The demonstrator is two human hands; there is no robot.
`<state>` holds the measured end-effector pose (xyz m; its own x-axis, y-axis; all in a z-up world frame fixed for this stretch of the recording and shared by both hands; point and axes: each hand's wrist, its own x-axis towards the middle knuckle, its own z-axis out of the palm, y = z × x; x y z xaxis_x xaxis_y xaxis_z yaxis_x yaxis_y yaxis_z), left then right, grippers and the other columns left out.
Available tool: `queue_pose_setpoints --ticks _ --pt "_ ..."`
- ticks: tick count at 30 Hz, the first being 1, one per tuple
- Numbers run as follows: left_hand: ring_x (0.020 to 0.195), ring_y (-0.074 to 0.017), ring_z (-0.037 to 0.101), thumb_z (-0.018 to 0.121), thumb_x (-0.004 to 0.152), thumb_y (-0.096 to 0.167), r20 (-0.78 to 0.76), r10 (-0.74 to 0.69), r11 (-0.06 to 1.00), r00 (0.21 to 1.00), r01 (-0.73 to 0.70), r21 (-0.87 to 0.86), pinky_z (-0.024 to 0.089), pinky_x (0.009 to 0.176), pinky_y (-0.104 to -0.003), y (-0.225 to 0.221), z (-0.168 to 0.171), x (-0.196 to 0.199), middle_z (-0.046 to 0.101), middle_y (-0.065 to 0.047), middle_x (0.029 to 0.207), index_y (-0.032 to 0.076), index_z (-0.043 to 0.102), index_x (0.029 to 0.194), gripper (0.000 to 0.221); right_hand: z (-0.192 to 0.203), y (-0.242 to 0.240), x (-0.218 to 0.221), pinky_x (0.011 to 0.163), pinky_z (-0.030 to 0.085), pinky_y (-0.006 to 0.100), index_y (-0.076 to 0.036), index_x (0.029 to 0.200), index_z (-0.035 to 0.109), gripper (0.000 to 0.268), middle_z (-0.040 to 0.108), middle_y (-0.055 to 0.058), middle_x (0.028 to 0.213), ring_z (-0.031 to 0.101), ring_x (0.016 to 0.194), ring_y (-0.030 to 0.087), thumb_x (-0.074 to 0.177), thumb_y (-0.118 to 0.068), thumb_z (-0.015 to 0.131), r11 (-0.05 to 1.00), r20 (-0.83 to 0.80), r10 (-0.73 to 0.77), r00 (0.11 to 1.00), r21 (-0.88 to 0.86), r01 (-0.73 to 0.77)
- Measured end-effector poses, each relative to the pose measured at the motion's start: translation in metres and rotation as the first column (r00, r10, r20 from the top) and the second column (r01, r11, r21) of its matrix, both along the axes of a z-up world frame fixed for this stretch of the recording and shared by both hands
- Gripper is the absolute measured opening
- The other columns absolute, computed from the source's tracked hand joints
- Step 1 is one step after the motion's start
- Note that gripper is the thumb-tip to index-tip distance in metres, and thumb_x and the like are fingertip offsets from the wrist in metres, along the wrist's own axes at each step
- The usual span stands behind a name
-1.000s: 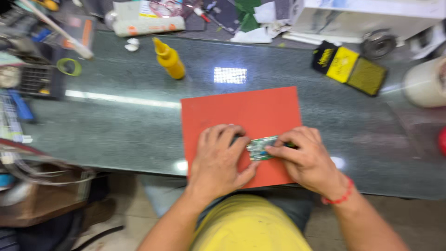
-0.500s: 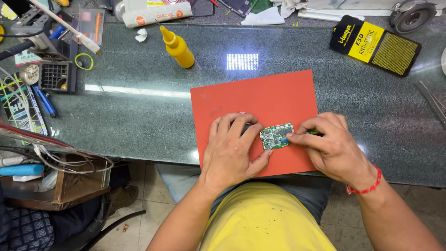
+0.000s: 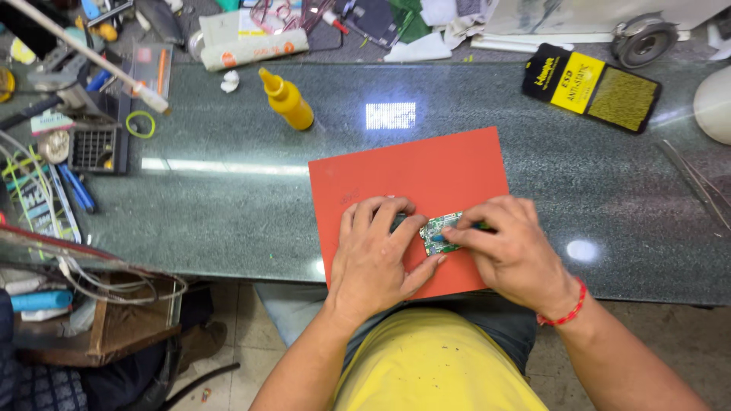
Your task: The person cleans a small green circuit board using a blue-bristled brush. They scrub various surface components while holding the board steady on a red silicone mat.
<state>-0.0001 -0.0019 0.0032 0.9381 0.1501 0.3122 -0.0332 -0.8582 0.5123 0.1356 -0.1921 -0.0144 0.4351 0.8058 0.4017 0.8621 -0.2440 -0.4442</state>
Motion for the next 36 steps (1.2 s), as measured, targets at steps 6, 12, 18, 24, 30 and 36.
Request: queue_pose_setpoints --ticks 6,12,18,24,30,36 --pt "0.119 -0.0318 0.053 0.081 0.078 0.040 0.008 0.010 1.000 1.000 -0.011 0.018 0.037 0.103 -0.050 0.000 -0.001 0.000 0.062 -0.009 0.123 0.009 0.071 0.114 0.049 -0.001 0.004 0.002 0.088 0.041 0.040 -0.018 0.102 0.078 0.031 0.068 0.000 0.102 0.061 0.099 0.024 0.079 0.000 0.069 0.999 0.018 -0.035 0.999 -0.009 0.035" --pt "0.121 -0.0309 0.053 0.081 0.078 0.039 0.037 0.009 1.000 0.999 -0.009 0.014 0.038 0.105 -0.050 0.001 -0.004 0.000 0.062 -0.009 0.123 0.009 0.071 0.113 0.047 0.000 -0.002 0.012 0.087 0.043 0.040 -0.020 0.100 0.079 0.036 0.068 0.000 0.099 0.061 0.097 0.025 0.075 0.002 0.067 0.999 0.021 0.042 0.999 -0.018 -0.041" --pt "0.120 -0.0317 0.053 0.082 0.077 0.040 0.042 0.027 0.999 0.999 -0.028 0.035 0.037 0.106 -0.052 -0.001 -0.006 0.000 0.062 -0.009 0.123 0.009 0.070 0.115 0.051 -0.001 -0.001 0.013 0.088 0.044 0.040 -0.017 0.102 0.078 0.033 0.068 0.000 0.100 0.062 0.098 0.024 0.076 0.001 0.068 0.998 -0.009 0.063 0.998 0.028 -0.063" --pt "0.122 -0.0328 0.052 0.081 0.077 0.040 0.019 0.024 0.999 1.000 -0.025 0.036 0.038 0.104 -0.051 -0.001 -0.006 -0.001 0.061 -0.011 0.125 0.007 0.068 0.119 0.055 0.000 0.012 0.000 0.088 0.043 0.041 -0.018 0.101 0.077 0.035 0.067 0.000 0.100 0.062 0.099 0.025 0.072 0.000 0.068 0.994 0.014 0.102 0.995 0.033 -0.102" --pt "0.121 -0.0326 0.053 0.081 0.075 0.038 0.009 0.026 0.999 1.000 -0.026 0.026 0.038 0.105 -0.050 -0.001 -0.006 0.000 0.062 -0.010 0.124 0.007 0.067 0.123 0.059 0.003 0.019 0.000 0.087 0.043 0.042 -0.017 0.100 0.076 0.031 0.066 0.002 0.098 0.061 0.096 0.025 0.072 -0.004 0.071 0.986 0.021 0.164 0.986 0.032 -0.165" --pt "0.121 -0.0314 0.054 0.081 0.076 0.038 0.027 0.008 1.000 1.000 -0.009 0.020 0.039 0.105 -0.049 0.000 -0.005 -0.002 0.063 -0.009 0.125 0.008 0.071 0.119 0.053 -0.002 0.006 0.005 0.086 0.043 0.041 -0.019 0.097 0.078 0.032 0.068 0.000 0.096 0.062 0.096 0.024 0.071 -0.002 0.069 0.989 0.030 0.144 0.989 0.016 -0.145"
